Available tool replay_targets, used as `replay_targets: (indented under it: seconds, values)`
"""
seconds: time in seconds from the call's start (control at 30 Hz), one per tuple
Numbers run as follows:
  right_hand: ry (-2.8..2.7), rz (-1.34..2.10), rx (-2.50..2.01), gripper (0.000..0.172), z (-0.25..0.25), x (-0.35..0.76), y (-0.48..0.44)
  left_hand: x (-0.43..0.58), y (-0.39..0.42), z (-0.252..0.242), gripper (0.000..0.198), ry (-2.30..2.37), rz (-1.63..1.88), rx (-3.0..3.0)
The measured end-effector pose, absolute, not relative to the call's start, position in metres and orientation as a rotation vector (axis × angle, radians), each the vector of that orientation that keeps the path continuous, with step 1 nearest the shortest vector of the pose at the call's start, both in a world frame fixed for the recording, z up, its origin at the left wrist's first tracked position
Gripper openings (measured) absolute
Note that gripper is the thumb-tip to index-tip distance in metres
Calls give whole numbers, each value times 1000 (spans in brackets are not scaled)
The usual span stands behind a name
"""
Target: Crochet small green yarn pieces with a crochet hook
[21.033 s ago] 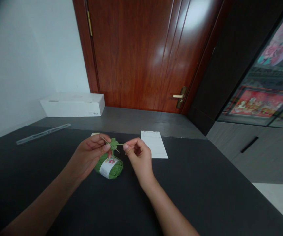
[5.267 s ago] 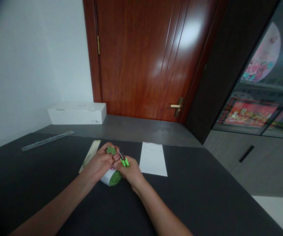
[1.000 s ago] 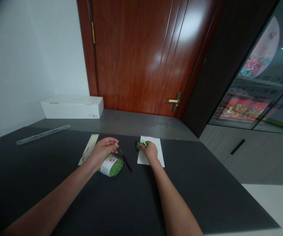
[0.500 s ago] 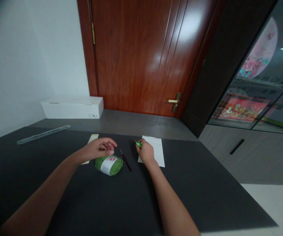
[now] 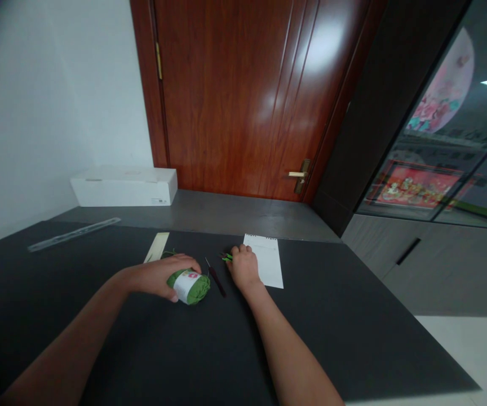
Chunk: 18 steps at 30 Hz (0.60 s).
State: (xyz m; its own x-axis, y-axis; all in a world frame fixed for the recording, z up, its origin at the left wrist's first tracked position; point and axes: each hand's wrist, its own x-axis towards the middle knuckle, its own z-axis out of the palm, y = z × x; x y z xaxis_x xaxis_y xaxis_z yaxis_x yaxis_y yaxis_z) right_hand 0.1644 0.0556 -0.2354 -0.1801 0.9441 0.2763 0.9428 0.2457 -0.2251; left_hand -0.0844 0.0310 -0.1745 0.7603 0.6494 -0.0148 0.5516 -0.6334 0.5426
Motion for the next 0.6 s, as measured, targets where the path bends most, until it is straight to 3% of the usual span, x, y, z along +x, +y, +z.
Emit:
replay_targets:
  seconds: [0.33, 0.47, 0.6]
  values:
    - [-1995, 69, -1712, 22, -220, 167, 46, -92, 27, -161, 45, 990, 348, 2391]
    - [-2244, 261, -1585, 23, -218, 151, 27, -100, 32, -157, 40, 1127, 719, 2128]
    - [-2316, 188, -1697, 23, -221, 132, 19, -96, 33, -153, 46, 1055, 1147, 1533]
